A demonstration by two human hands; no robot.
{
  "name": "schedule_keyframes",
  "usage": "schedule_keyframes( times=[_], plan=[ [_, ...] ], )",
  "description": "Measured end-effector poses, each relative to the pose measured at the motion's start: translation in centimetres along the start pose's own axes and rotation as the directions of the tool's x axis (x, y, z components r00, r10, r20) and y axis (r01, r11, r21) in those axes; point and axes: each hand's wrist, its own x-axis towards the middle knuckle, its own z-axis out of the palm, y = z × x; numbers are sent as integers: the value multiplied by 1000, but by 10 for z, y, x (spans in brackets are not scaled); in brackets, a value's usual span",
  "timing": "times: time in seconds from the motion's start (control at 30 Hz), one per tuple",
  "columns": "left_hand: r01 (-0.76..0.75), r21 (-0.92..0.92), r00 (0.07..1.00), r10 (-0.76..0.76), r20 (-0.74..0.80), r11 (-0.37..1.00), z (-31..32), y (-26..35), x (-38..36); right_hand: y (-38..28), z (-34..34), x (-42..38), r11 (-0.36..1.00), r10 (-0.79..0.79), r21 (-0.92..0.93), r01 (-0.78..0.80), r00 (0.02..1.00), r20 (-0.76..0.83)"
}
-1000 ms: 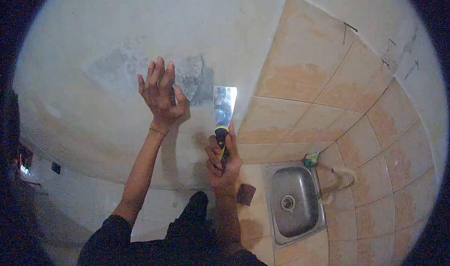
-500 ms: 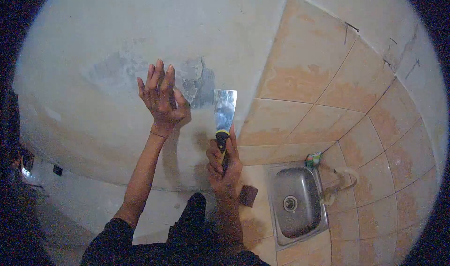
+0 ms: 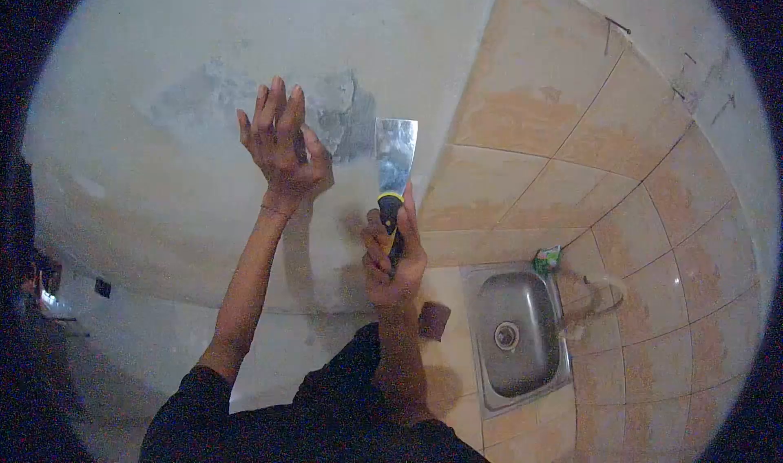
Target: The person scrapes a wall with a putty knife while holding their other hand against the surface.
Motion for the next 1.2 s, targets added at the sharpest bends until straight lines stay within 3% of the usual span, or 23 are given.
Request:
schedule_keyframes(
  times=[0.53, 0.97, 1.2],
  plan=[
    [4, -43, 1000, -5, -23, 999, 4, -3, -4, -3, -9, 0, 996, 18, 81, -25, 996, 82],
    [-18, -34, 999, 19, 34, 999, 4, -5, -2, -5, 3, -5, 999, 2, -49, -4, 999, -47],
    [-15, -41, 999, 16, 29, 999, 4, -4, -1, -3, 11, -2, 995, -16, -95, 15, 1000, -17]
  ],
)
